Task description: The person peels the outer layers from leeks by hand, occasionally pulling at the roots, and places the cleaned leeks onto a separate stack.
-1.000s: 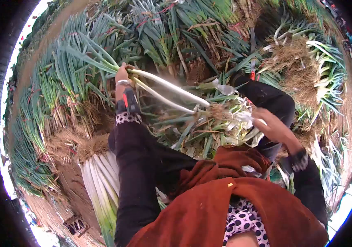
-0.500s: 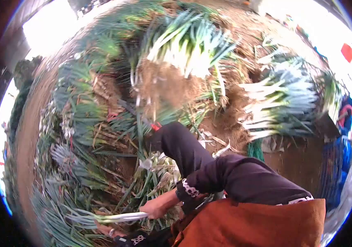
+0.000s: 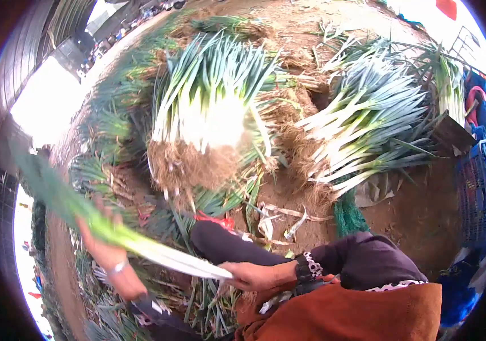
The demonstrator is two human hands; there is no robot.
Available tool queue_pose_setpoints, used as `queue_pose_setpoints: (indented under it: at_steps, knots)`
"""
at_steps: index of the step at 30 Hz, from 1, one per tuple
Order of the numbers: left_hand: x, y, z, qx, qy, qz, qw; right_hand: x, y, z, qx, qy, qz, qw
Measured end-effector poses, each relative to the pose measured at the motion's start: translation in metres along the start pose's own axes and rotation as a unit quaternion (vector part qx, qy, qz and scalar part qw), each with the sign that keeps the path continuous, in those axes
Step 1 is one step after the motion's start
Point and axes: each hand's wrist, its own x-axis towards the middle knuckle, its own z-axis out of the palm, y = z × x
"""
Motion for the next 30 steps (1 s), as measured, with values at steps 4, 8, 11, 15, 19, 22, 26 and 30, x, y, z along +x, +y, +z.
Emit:
queue_pose_setpoints:
  at_steps: [4, 8, 11, 15, 19, 22, 26, 30]
  knots:
    - [0.01, -0.049, 0.204, 0.143, -0.329, 0.011, 0.933, 0.004, -0.053, -0.101, -0.109, 0.266, -0.085, 0.954]
    - [-0.024, -0.088, 0.246, 0.229, -0.408, -0.038, 0.883, 0.017, -0.088, -0.29, 0.018, 0.489, -0.142, 0.86]
    - [-0.027, -0.112, 0.175, 0.222, -0.334, -0.161, 0.902, 0.0, -0.122, -0.455, 0.007, 0.552, -0.064, 0.832]
    - [-0.04, -0.111, 0.063, 0.203, -0.123, -0.284, 0.929, -0.06, -0.073, -0.557, -0.321, 0.574, 0.147, 0.739]
    - [-0.072, -0.099, -0.054, 0.17, 0.016, -0.309, 0.935, -0.013, 0.021, -0.473, -0.287, 0.504, 0.181, 0.794]
    - [-0.1, -0.089, -0.105, 0.163, 0.117, -0.328, 0.923, 0.048, 0.087, -0.352, -0.192, 0.423, 0.27, 0.843]
    - [-0.139, -0.044, -0.15, 0.123, 0.212, -0.29, 0.925, 0.155, 0.061, -0.17, -0.05, 0.253, 0.237, 0.937]
    - [-0.193, 0.005, -0.245, 0.044, 0.285, -0.196, 0.937, 0.239, 0.063, -0.025, 0.069, 0.06, 0.168, 0.982]
